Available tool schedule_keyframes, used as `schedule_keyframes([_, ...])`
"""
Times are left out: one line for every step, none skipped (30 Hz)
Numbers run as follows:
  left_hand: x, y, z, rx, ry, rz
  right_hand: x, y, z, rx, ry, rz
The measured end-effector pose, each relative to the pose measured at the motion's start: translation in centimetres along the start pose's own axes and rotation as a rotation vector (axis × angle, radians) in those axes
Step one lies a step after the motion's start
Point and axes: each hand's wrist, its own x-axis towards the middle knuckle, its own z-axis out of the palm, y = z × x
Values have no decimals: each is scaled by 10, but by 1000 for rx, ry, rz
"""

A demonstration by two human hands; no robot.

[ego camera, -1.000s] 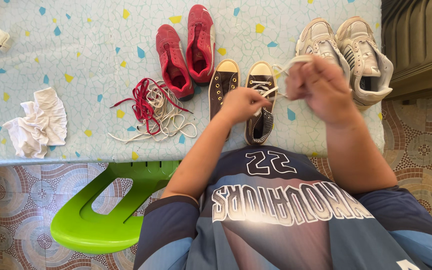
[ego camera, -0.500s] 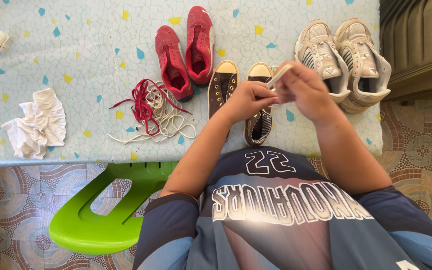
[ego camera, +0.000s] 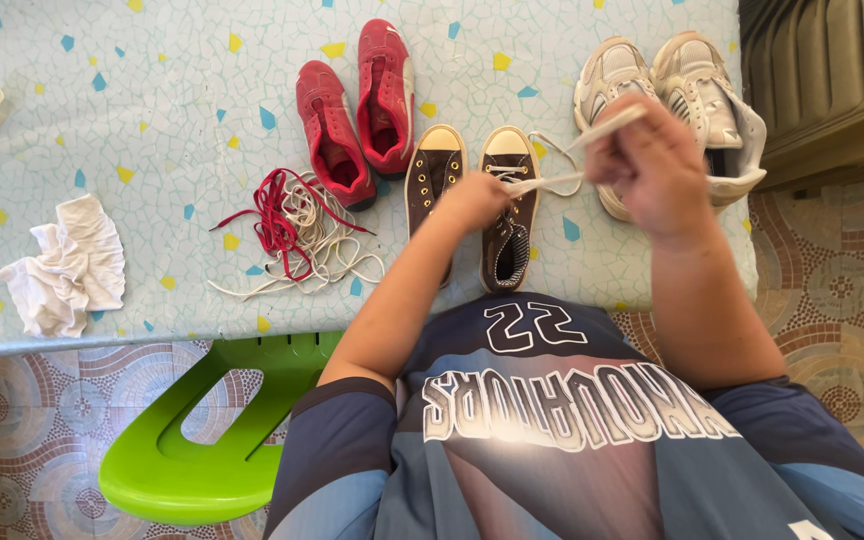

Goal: The person removes red laces from a pair of red sneakers, then takes white laces and threads them through the eyelets of a pair of brown high-top sneakers, pulling and arranging the laces to lace the shoes.

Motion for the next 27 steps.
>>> schedule_keyframes([9,-12,-2,-40,51,-121,-1,-3,-5,29,-6,-30])
schedule_keyframes([14,-25,-8,-10,177,-116,-3,-7,-12,55,-11,-64])
schedule_keyframes([17,-35,-12,21,303,-109,-5,-11,-17,80,-16,-98])
schedule_keyframes([21,-40,-14,35,325,-99,-7,-12,-19,94,-19,-98])
schedule_keyframes([22,-41,-17,49,346,-90,-9,-14,-20,108,-23,-98])
schedule_keyframes([23,-40,-20,62,370,-80,-9,-15,-20,121,-28,-97])
schedule_keyframes([28,-29,-19,47,382,33,-10,-15,-18,110,-17,-107])
schedule_keyframes([33,-12,-14,29,391,145,-12,-14,-15,99,-5,-113])
schedule_keyframes([34,5,-7,-52,328,131,-13,-14,-11,87,6,-119])
schedule_keyframes([39,29,2,-134,262,121,-12,-14,-8,-2,20,-155])
schedule_keyframes([41,52,11,-252,165,86,-11,-14,-3,-92,34,-192])
schedule_keyframes([45,78,20,-221,176,261,-10,-15,1,-183,47,-230])
schedule_keyframes([49,100,26,-189,185,437,-11,-19,3,-334,42,-249])
schedule_keyframes([49,119,32,-179,81,504,-14,-24,5,-484,35,-265])
schedule_keyframes([48,131,35,-167,-25,570,-15,-28,6,-633,29,-281])
schedule_keyframes([46,136,32,-252,-64,663,-13,-29,7,-664,19,-275])
schedule_keyframes([43,140,29,-338,-106,755,-11,-30,8,-694,9,-268])
schedule_keyframes([38,143,26,-425,-150,844,-9,-29,8,-723,-2,-260])
schedule_keyframes([33,139,17,-320,-106,693,-7,-27,8,-754,15,-239])
schedule_keyframes([27,130,6,-214,-66,538,-4,-22,9,-781,32,-216])
schedule_keyframes([21,122,-5,-154,-1,404,-2,-17,9,-809,49,-193])
schedule_keyframes([13,113,-16,-94,64,264,0,-11,9,-883,49,-229])
schedule_keyframes([5,104,-24,-170,142,302,2,-4,9,-957,48,-266])
schedule_keyframes([-3,95,-32,-245,222,338,4,3,10,-1030,45,-304])
schedule_keyframes([-9,87,-38,-320,304,374,5,11,12,-1055,48,-304])
schedule_keyframes([-11,81,-43,-530,207,494,7,18,14,-1082,52,-307])
schedule_keyframes([-12,74,-46,-739,104,611,9,25,16,-1109,55,-311])
